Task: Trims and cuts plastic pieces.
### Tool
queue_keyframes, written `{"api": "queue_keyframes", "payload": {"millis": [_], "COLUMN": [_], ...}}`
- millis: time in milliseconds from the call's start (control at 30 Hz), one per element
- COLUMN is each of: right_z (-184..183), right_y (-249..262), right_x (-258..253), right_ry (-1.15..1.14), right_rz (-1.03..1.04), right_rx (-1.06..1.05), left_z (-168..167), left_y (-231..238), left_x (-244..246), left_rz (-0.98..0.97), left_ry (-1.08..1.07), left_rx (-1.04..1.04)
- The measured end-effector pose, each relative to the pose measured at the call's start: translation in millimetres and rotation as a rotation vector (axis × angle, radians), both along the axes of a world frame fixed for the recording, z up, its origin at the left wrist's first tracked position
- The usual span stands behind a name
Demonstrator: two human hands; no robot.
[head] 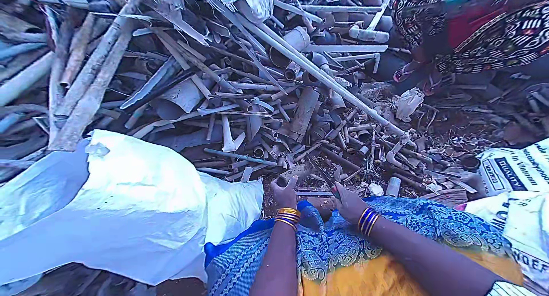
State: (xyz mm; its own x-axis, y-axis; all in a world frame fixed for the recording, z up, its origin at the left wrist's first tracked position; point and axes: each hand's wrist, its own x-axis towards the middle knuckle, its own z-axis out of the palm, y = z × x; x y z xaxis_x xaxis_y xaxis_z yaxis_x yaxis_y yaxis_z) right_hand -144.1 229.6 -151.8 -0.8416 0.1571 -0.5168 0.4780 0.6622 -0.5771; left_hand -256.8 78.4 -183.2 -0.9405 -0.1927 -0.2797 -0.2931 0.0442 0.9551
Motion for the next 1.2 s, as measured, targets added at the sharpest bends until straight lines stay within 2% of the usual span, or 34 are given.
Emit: {"api": "queue_keyframes", "payload": {"millis": [67, 133, 233, 267, 333, 400, 500, 600, 667, 767, 833, 933, 1000, 1100, 1200], "right_z": [10.8, 15.3, -0.8, -5.6, -11.5, -20.3, -12.4, -9.5, -14.9, -23.4, -18.0, -13.4, -15.4, -22.5, -12.3], "right_y": [-0.9, -1.1, -1.0, 1.1, 12.4, 32.2, 40.1, 25.9, 24.6, 44.3, 46.7, 32.7, 27.2, 38.7, 38.8], "right_x": [-1.1, 1.3, 5.1, 2.6, -10.2, -23.3, -25.8, -16.3, -18.8, -30.5, -30.3, -20.9, -21.6, -29.8, -28.2], "right_ry": [0.025, 0.098, 0.294, 0.282, 0.065, -0.108, -0.015, 0.202, 0.098, -0.108, -0.032, 0.219, 0.134, -0.078, 0.021], "right_rz": [0.024, 0.165, 0.345, 0.371, 0.323, 0.149, 0.077, 0.247, 0.287, 0.085, 0.048, 0.225, 0.302, 0.117, 0.118], "right_rx": [0.050, 0.107, 0.158, 0.172, 0.178, 0.179, 0.173, 0.192, 0.176, 0.154, 0.174, 0.181, 0.178, 0.145, 0.148], "left_z": [-3.8, -1.6, 4.5, 4.9, 3.6, 2.6, 0.5, -2.1, 0.1, 2.6, 2.9, 3.4, 3.1, 0.6, 2.0], "left_y": [0.0, 1.1, 3.6, 4.2, 5.9, 7.8, 6.8, 7.4, 6.9, 5.8, 4.3, 3.1, 1.5, -0.1, -0.7], "left_x": [-4.0, -6.3, -9.6, -10.6, -11.9, -10.8, -14.0, -14.9, -13.2, -12.0, -12.5, -13.3, -12.6, -11.3, -12.3], "left_rz": [0.080, 0.128, 0.159, 0.153, 0.150, 0.121, 0.053, 0.015, -0.007, -0.051, -0.079, -0.100, -0.104, -0.117, -0.098], "left_ry": [-0.021, -0.029, -0.016, -0.005, 0.020, 0.034, 0.054, 0.066, 0.091, 0.114, 0.136, 0.171, 0.181, 0.192, 0.220], "left_rx": [0.124, 0.197, 0.256, 0.242, 0.215, 0.197, 0.139, 0.050, -0.014, -0.068, -0.100, -0.175, -0.227, -0.241, -0.183]}}
